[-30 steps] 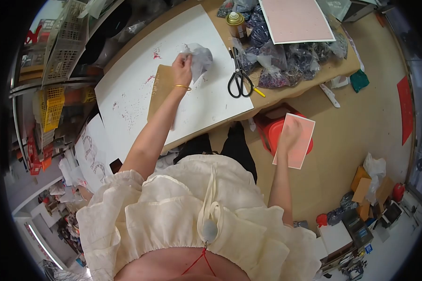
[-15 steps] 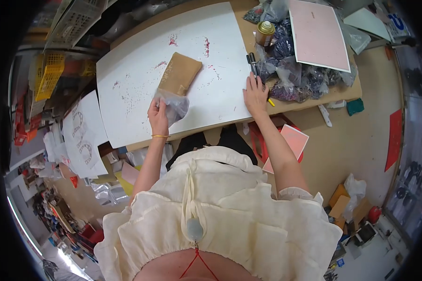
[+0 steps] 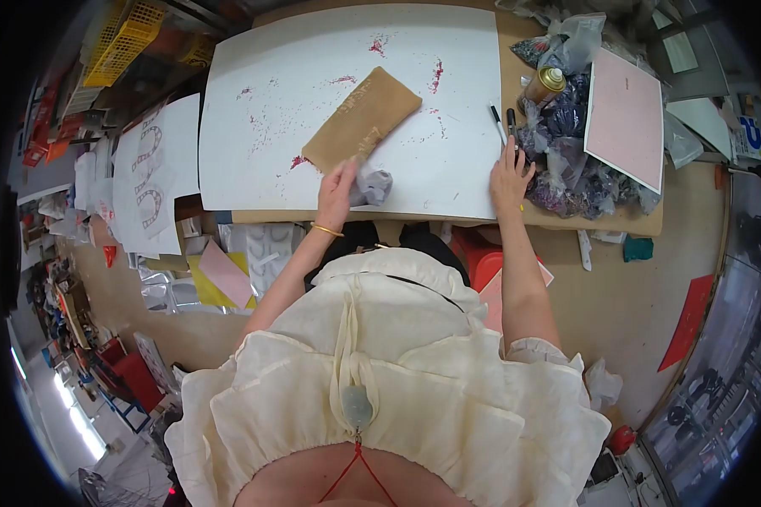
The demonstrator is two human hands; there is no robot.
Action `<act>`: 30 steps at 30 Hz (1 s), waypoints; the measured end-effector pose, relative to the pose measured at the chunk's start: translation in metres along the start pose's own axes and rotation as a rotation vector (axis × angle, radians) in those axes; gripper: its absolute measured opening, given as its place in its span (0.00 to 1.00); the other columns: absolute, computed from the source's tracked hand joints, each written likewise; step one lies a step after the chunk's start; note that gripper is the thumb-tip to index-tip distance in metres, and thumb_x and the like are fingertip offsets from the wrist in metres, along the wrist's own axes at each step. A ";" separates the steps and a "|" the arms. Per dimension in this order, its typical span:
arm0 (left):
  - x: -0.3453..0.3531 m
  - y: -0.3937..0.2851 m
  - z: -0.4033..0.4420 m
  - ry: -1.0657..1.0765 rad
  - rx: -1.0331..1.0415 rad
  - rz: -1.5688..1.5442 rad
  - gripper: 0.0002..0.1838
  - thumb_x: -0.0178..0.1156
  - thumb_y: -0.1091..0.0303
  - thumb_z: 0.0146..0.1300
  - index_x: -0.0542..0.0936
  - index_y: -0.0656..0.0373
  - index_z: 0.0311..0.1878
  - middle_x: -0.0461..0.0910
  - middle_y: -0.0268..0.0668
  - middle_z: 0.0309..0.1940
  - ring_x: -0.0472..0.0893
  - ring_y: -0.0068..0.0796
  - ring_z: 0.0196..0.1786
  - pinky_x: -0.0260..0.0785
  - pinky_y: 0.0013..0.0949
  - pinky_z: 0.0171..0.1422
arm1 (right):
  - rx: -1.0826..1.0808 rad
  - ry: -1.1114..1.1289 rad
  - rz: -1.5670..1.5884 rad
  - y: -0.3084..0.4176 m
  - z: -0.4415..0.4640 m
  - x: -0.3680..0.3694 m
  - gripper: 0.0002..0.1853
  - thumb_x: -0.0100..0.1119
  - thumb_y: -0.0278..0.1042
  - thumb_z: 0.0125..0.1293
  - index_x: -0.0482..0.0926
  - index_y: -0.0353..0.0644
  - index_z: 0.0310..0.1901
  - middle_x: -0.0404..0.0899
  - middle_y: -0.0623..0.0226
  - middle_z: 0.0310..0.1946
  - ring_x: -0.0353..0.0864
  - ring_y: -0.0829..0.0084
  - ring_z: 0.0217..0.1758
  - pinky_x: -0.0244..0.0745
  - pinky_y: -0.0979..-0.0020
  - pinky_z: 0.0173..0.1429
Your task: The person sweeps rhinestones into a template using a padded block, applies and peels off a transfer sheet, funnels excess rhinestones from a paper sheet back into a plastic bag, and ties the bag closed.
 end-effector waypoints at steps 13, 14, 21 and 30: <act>0.017 0.026 0.010 0.086 -0.095 -0.160 0.16 0.59 0.61 0.68 0.81 0.64 0.30 0.69 0.28 0.22 0.67 0.21 0.30 0.60 0.22 0.40 | 0.011 0.101 1.556 0.125 0.013 -0.163 0.11 0.62 0.33 0.67 0.84 0.34 0.44 0.84 0.61 0.46 0.80 0.68 0.47 0.74 0.73 0.53; 0.018 0.025 0.011 0.080 -0.137 -0.196 0.16 0.60 0.61 0.68 0.81 0.65 0.30 0.69 0.28 0.22 0.67 0.22 0.30 0.60 0.22 0.40 | 0.058 0.253 1.590 0.138 0.008 -0.158 0.09 0.62 0.32 0.66 0.84 0.34 0.41 0.85 0.62 0.42 0.80 0.69 0.44 0.74 0.73 0.51; 0.018 0.035 0.016 0.110 -0.131 0.009 0.15 0.63 0.62 0.65 0.79 0.64 0.27 0.72 0.31 0.22 0.69 0.24 0.31 0.62 0.23 0.41 | 0.394 0.674 1.786 0.149 -0.001 -0.158 0.09 0.62 0.31 0.66 0.85 0.33 0.37 0.85 0.65 0.33 0.79 0.74 0.36 0.75 0.76 0.47; -0.008 0.023 -0.004 -0.157 0.545 0.735 0.09 0.67 0.68 0.58 0.79 0.63 0.34 0.78 0.36 0.29 0.74 0.27 0.28 0.69 0.27 0.35 | 0.660 0.577 1.953 0.145 0.007 -0.160 0.05 0.60 0.26 0.62 0.82 0.35 0.36 0.81 0.64 0.33 0.77 0.71 0.36 0.74 0.75 0.47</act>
Point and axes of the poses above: each hand's wrist, its own z-axis towards the middle knuckle, its own x-axis out of the palm, y = z × x, the point moved 3 cm from there along z, towards the middle knuckle
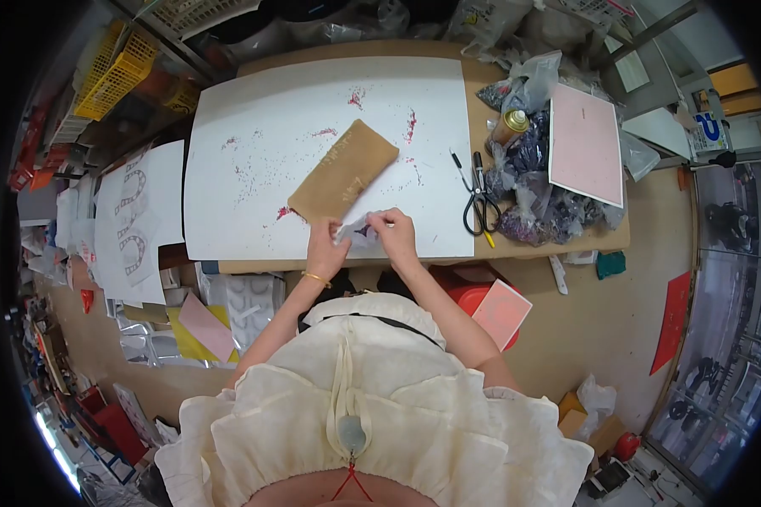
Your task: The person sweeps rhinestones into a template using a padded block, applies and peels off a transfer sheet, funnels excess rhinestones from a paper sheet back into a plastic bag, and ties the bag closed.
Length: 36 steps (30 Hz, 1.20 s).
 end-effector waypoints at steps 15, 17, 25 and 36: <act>0.012 -0.003 0.008 -0.018 -0.835 -1.440 0.08 0.58 0.82 0.64 0.81 0.62 0.44 0.77 0.30 0.34 0.74 0.18 0.30 0.71 0.18 0.38 | 0.212 -0.056 -0.146 -0.009 0.002 -0.028 0.07 0.52 0.19 0.62 0.74 0.36 0.42 0.77 0.57 0.43 0.78 0.67 0.43 0.74 0.69 0.53; 0.013 -0.003 0.011 0.071 -0.755 -1.226 0.06 0.58 0.81 0.64 0.82 0.61 0.41 0.76 0.29 0.34 0.73 0.17 0.30 0.68 0.19 0.36 | 0.204 -0.025 0.219 -0.009 0.009 -0.030 0.08 0.53 0.20 0.64 0.75 0.34 0.44 0.79 0.56 0.43 0.79 0.68 0.44 0.75 0.70 0.53; -0.001 0.001 0.018 0.261 -0.369 -0.856 0.05 0.59 0.76 0.65 0.84 0.62 0.35 0.75 0.27 0.32 0.69 0.17 0.28 0.64 0.20 0.34 | 0.272 0.038 0.697 -0.023 0.034 -0.018 0.12 0.57 0.23 0.67 0.77 0.30 0.51 0.81 0.58 0.40 0.80 0.71 0.39 0.76 0.76 0.48; 0.008 -0.004 0.029 0.377 -0.811 -1.002 0.06 0.59 0.73 0.66 0.84 0.62 0.36 0.77 0.31 0.29 0.72 0.20 0.31 0.67 0.23 0.39 | 0.186 0.404 0.153 -0.010 0.018 -0.003 0.06 0.61 0.27 0.67 0.83 0.35 0.36 0.81 0.65 0.32 0.76 0.77 0.35 0.69 0.80 0.43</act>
Point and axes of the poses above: each hand's wrist, its own z-axis towards the middle knuckle, its own x-axis out of the palm, y = z × x, the point moved 3 cm from there along z, towards the middle knuckle
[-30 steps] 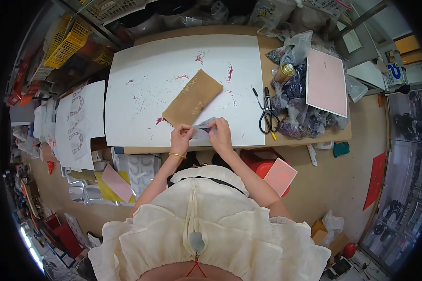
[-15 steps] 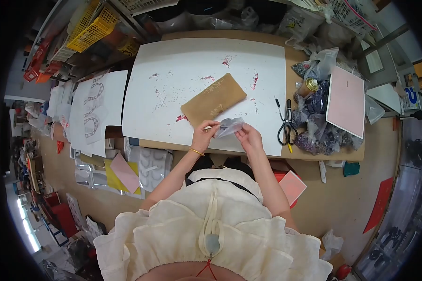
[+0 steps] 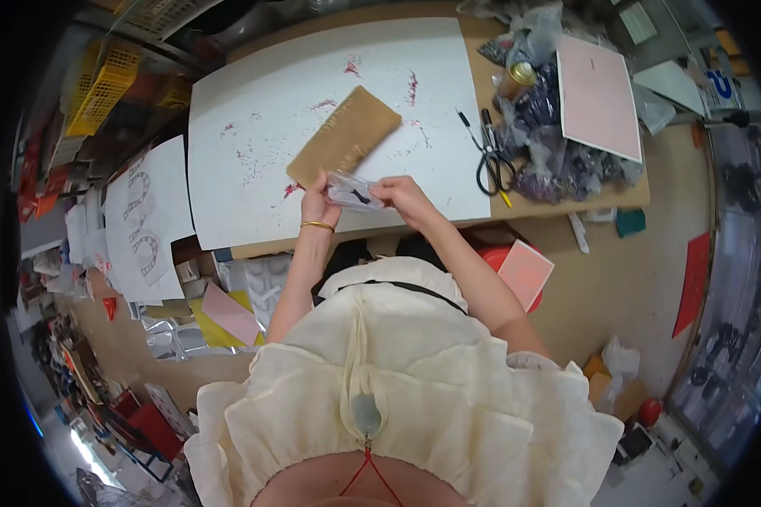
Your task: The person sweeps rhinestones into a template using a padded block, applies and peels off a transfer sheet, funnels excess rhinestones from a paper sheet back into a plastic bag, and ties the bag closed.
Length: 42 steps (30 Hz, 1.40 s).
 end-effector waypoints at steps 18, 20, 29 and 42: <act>0.006 0.007 0.017 0.005 0.313 0.659 0.13 0.61 0.73 0.66 0.85 0.63 0.52 0.82 0.29 0.33 0.72 0.16 0.32 0.66 0.20 0.40 | -0.522 -0.843 -1.581 0.016 -0.010 -0.130 0.21 0.55 0.30 0.66 0.76 0.40 0.61 0.69 0.61 0.67 0.68 0.57 0.65 0.65 0.54 0.65; 0.005 0.005 0.015 -0.013 0.331 0.618 0.13 0.61 0.73 0.66 0.85 0.63 0.52 0.82 0.29 0.33 0.72 0.16 0.32 0.66 0.20 0.39 | -0.533 -0.824 -1.711 0.017 -0.009 -0.149 0.22 0.53 0.30 0.67 0.74 0.40 0.63 0.67 0.62 0.69 0.66 0.57 0.68 0.63 0.53 0.66; -0.032 -0.022 -0.021 -0.213 0.286 0.434 0.12 0.59 0.69 0.68 0.86 0.63 0.49 0.86 0.34 0.36 0.75 0.19 0.36 0.69 0.22 0.44 | -0.494 -0.901 -1.958 0.002 0.010 -0.197 0.30 0.46 0.31 0.69 0.60 0.36 0.72 0.53 0.69 0.79 0.55 0.57 0.78 0.59 0.51 0.68; -0.157 -0.014 -0.076 -0.525 0.075 0.487 0.20 0.62 0.56 0.68 0.87 0.67 0.45 0.88 0.38 0.37 0.79 0.22 0.39 0.70 0.22 0.48 | -0.562 -0.889 -1.848 0.007 -0.006 -0.169 0.24 0.52 0.23 0.60 0.72 0.35 0.61 0.65 0.59 0.70 0.63 0.55 0.70 0.60 0.55 0.67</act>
Point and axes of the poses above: each hand's wrist, its own z-axis towards the middle knuckle, its own x-axis out of the palm, y = z × x, the point moved 3 cm from there along z, towards the middle knuckle
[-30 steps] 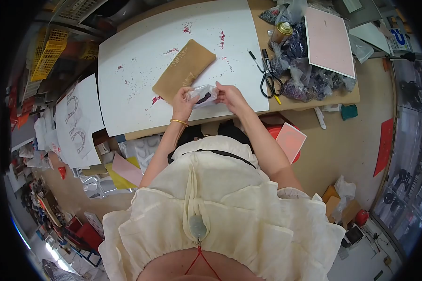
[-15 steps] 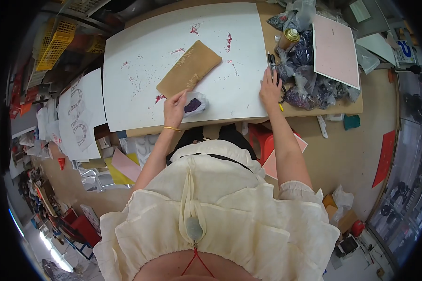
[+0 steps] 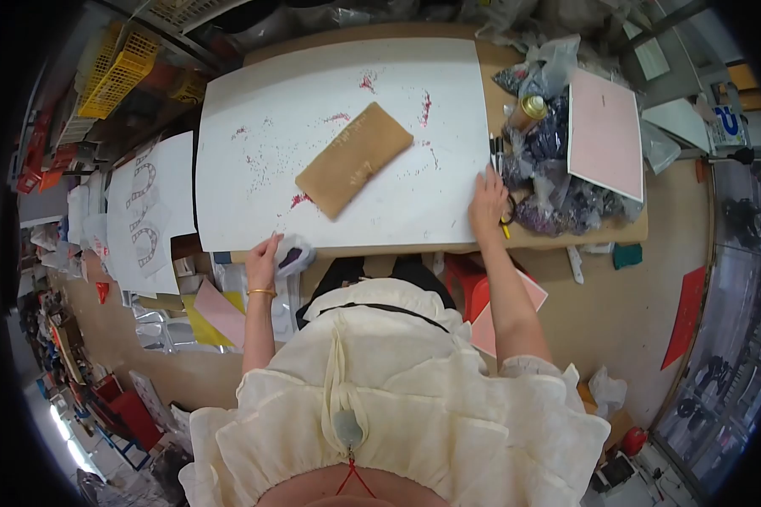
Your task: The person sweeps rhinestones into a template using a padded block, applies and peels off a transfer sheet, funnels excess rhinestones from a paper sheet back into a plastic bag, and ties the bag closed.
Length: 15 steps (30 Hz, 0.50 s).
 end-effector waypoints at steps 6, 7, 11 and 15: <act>-0.038 0.033 0.011 0.043 -0.384 0.196 0.33 0.58 0.40 0.66 0.88 0.69 0.40 0.86 0.41 0.33 0.78 0.23 0.34 0.71 0.25 0.43 | 0.019 -0.074 0.085 0.002 -0.041 -0.003 0.24 0.55 0.26 0.59 0.74 0.38 0.59 0.69 0.57 0.64 0.70 0.55 0.60 0.63 0.55 0.62; -0.038 0.036 0.012 0.053 -0.387 0.201 0.33 0.58 0.40 0.66 0.88 0.69 0.40 0.86 0.41 0.33 0.78 0.23 0.34 0.71 0.25 0.43 | 0.026 -0.068 0.079 -0.001 -0.044 -0.005 0.24 0.55 0.26 0.59 0.74 0.38 0.59 0.69 0.57 0.64 0.70 0.55 0.60 0.63 0.55 0.62; -0.033 0.067 0.016 0.172 -0.406 0.275 0.37 0.56 0.34 0.65 0.88 0.68 0.40 0.86 0.43 0.34 0.77 0.25 0.34 0.70 0.27 0.42 | 0.027 -0.074 -0.175 -0.010 -0.038 -0.005 0.24 0.57 0.27 0.59 0.74 0.40 0.59 0.67 0.57 0.65 0.70 0.56 0.59 0.63 0.56 0.59; -0.022 0.109 0.035 0.133 -0.432 0.173 0.38 0.57 0.33 0.63 0.87 0.69 0.44 0.86 0.45 0.38 0.80 0.31 0.37 0.72 0.29 0.45 | 0.037 -0.100 -0.211 -0.012 -0.033 0.001 0.25 0.58 0.29 0.59 0.74 0.41 0.61 0.64 0.58 0.67 0.68 0.57 0.62 0.63 0.56 0.59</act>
Point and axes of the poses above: each hand's wrist, its own z-axis towards the middle knuckle, its own x-axis out of the palm, y = z × x, the point moved 3 cm from there along z, towards the middle knuckle
